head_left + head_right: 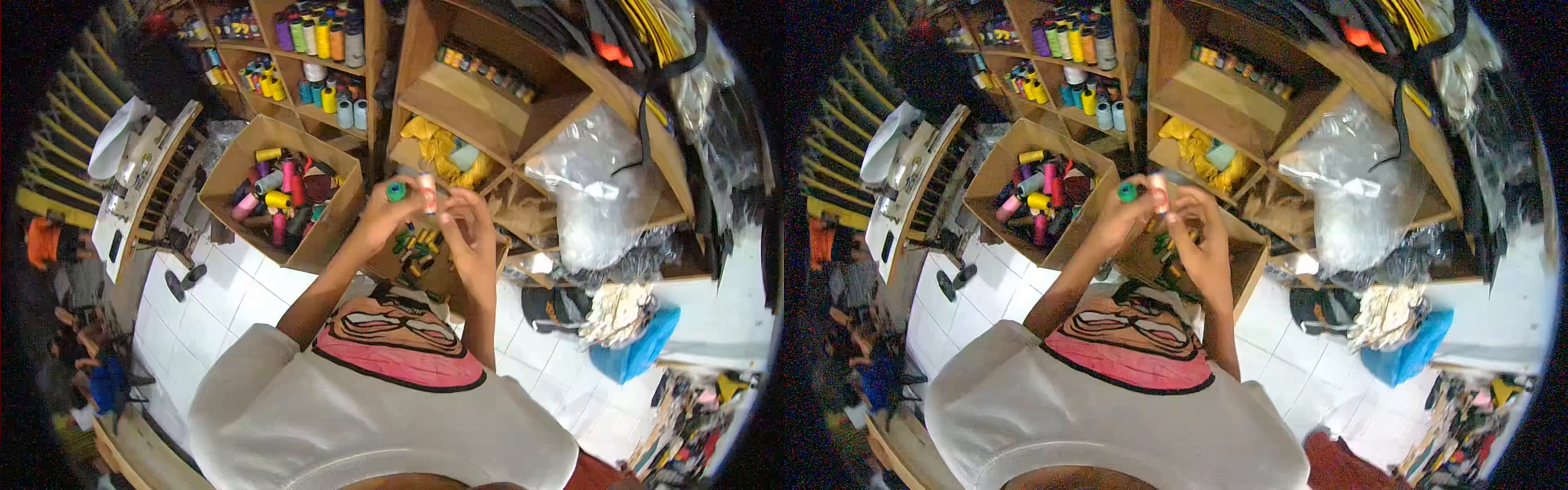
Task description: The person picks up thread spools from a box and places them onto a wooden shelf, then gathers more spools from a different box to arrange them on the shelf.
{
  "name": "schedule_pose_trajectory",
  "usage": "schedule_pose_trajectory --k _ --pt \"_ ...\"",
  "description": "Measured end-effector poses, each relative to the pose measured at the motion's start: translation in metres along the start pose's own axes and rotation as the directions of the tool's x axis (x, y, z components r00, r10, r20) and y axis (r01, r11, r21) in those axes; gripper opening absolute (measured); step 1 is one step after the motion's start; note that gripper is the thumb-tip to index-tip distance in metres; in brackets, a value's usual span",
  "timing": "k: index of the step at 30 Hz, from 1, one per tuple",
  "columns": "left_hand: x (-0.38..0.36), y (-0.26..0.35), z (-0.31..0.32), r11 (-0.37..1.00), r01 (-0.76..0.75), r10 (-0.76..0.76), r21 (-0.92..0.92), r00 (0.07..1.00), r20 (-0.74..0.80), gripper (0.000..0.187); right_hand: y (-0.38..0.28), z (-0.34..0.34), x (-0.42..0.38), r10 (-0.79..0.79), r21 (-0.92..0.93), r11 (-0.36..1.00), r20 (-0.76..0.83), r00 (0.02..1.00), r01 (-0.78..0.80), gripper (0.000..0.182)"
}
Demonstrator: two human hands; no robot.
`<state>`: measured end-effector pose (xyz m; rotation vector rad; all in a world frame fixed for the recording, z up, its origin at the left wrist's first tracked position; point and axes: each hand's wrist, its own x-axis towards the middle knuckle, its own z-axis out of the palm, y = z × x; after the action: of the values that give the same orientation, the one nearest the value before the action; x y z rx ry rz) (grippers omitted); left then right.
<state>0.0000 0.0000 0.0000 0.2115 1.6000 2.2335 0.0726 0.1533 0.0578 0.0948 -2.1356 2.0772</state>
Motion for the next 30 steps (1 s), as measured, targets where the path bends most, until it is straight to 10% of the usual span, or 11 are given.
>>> schedule_pose_trajectory --k 5,10,17,23,30 --pt "0.002 0.014 0.008 0.986 -0.079 0.095 -0.15 0.99 0.104 0.018 -0.007 0.002 0.008 -0.372 -0.426 0.83 0.056 0.927 0.359 0.062" --pt "-0.008 0.037 0.015 0.991 -0.028 0.051 -0.133 0.983 0.175 0.016 -0.016 0.0 0.008 -0.388 -0.446 0.796 0.14 0.911 0.408 0.065" --pt "-0.008 0.028 0.008 0.958 0.157 -0.097 -0.238 0.964 0.247 0.022 0.004 0.007 0.007 -0.38 -0.309 0.88 -0.004 0.925 0.36 0.07" --pt "-0.013 0.049 0.0 0.618 0.532 -0.112 -0.579 0.788 0.605 0.043 0.014 0.011 0.013 -0.301 -0.199 0.943 -0.167 0.939 0.267 0.067" --pt "-0.011 0.051 -0.01 0.736 0.382 -0.16 -0.559 0.9 0.404 0.03 0.013 0.018 0.012 -0.208 0.118 0.966 -0.172 0.963 0.23 0.065"
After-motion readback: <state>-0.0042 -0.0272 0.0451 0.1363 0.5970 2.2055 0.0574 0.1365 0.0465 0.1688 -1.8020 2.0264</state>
